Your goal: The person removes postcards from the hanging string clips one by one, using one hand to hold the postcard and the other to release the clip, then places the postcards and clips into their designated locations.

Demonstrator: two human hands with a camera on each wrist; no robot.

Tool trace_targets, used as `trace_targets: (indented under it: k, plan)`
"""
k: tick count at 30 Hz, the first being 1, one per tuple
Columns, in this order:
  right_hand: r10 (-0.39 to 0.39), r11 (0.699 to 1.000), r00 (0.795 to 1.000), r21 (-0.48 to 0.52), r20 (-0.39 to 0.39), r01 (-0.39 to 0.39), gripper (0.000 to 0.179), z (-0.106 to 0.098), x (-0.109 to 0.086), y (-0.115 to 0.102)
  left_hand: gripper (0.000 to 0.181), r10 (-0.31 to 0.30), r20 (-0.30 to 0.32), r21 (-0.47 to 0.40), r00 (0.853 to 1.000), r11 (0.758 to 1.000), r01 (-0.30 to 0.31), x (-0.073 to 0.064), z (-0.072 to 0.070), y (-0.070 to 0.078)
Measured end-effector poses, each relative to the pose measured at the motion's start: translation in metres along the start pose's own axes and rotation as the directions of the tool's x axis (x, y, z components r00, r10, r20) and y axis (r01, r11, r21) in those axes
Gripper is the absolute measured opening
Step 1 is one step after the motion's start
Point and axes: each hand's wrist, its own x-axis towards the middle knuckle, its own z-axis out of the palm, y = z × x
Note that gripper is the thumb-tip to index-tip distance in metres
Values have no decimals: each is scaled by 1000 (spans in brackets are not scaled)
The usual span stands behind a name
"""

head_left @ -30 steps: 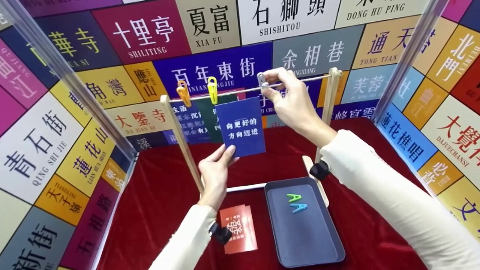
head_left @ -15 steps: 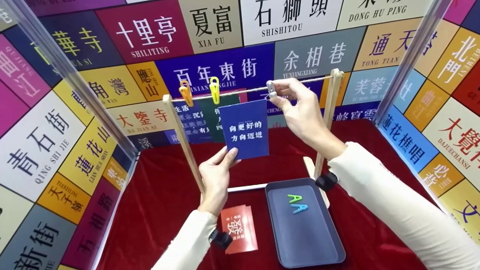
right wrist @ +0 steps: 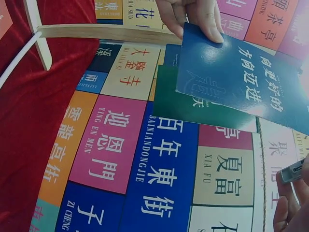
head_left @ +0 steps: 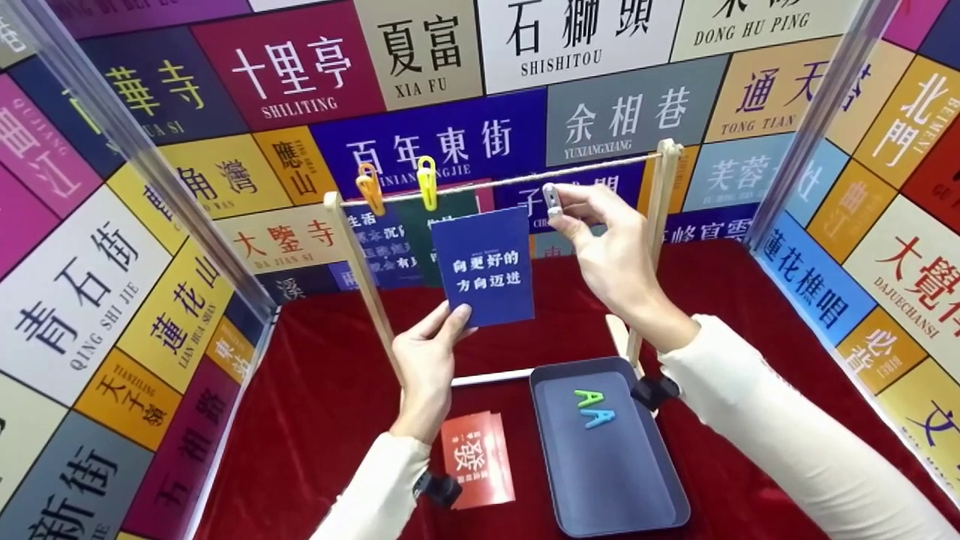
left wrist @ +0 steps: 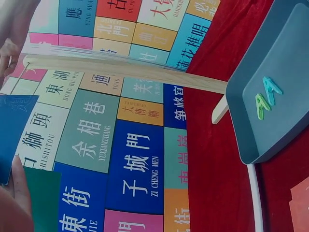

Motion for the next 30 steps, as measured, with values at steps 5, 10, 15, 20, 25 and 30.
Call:
trace_targets:
  k: [5, 10, 15, 20, 25, 30]
  plan:
    - [-140, 988, 989, -74, -44, 136, 32, -3, -11, 3, 38, 15, -2, -1, 1000, 1000, -15, -3, 1, -1]
    - [-195, 980, 978, -53, -72, 191, 33, -3, -20, 4, 38, 13, -11, 2, 1000, 1000, -13, -5, -3, -4]
    - [-198, 980, 976, -42, -92, 195, 34, 2, -27, 2, 37, 27, -43, -72, 999, 997, -30, -6, -11, -1]
    - [-199, 980, 977, -39, -72, 196, 35, 5, -33, 1, 35, 62, -56, -97, 997, 993, -67, -6, -17, 2]
    - [-208, 976, 976, -80, -66, 203, 36, 5, -38, 1, 36, 71, -67, -83, 995, 994, -76, -7, -20, 0]
    - [-223, 969, 973, -120, -63, 215, 37, 1, -45, 4, 37, 71, -56, -68, 996, 995, -74, -9, -18, -6]
